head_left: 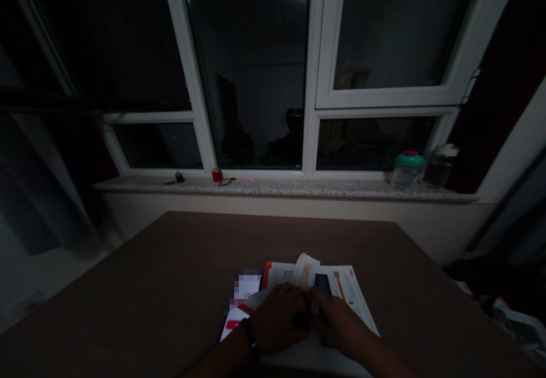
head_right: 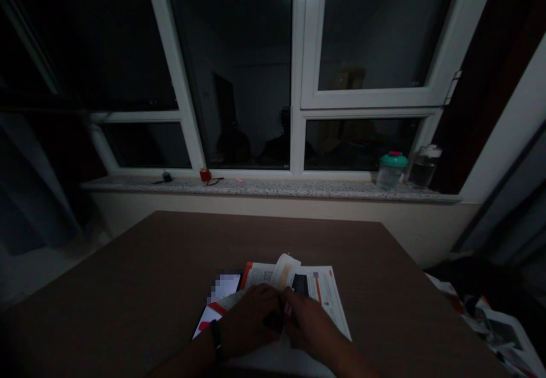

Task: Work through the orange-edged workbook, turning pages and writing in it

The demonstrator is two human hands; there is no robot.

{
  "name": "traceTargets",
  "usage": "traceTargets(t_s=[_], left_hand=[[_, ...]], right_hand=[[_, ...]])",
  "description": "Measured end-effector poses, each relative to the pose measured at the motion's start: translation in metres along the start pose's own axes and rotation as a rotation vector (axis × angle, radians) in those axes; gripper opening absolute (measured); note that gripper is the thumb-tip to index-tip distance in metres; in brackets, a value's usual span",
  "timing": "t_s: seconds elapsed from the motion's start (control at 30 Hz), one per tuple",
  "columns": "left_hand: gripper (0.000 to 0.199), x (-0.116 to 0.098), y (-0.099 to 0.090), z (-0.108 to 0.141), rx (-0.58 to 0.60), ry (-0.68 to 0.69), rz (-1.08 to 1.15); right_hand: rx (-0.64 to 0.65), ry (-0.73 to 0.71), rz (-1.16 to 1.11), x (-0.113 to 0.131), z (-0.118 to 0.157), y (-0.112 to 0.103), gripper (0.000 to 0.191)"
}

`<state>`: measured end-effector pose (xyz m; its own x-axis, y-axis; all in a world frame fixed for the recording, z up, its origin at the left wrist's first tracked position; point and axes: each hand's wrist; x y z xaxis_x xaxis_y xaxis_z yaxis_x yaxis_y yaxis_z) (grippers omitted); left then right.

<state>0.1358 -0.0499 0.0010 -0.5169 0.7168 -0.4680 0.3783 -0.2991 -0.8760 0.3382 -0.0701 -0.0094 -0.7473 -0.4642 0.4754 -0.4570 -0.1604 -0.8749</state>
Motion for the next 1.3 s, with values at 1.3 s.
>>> traceTargets(t_s=[1.3], left_hand=[[0.043,0.005,0.005,0.002,-0.051,-0.046,0.093]], right_hand=[[0.050,0.018,0.217,-0.012,-0.018,-0.006,0.023]])
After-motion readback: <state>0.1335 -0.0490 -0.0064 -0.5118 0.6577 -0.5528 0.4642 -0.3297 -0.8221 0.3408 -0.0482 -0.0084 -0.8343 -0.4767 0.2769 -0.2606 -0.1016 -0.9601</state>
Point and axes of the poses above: each hand's wrist, its own z-axis away from the middle knuckle, its own y-axis out of the palm, x = y × z, and after that the axes turned 7 degrees about z, right-handed
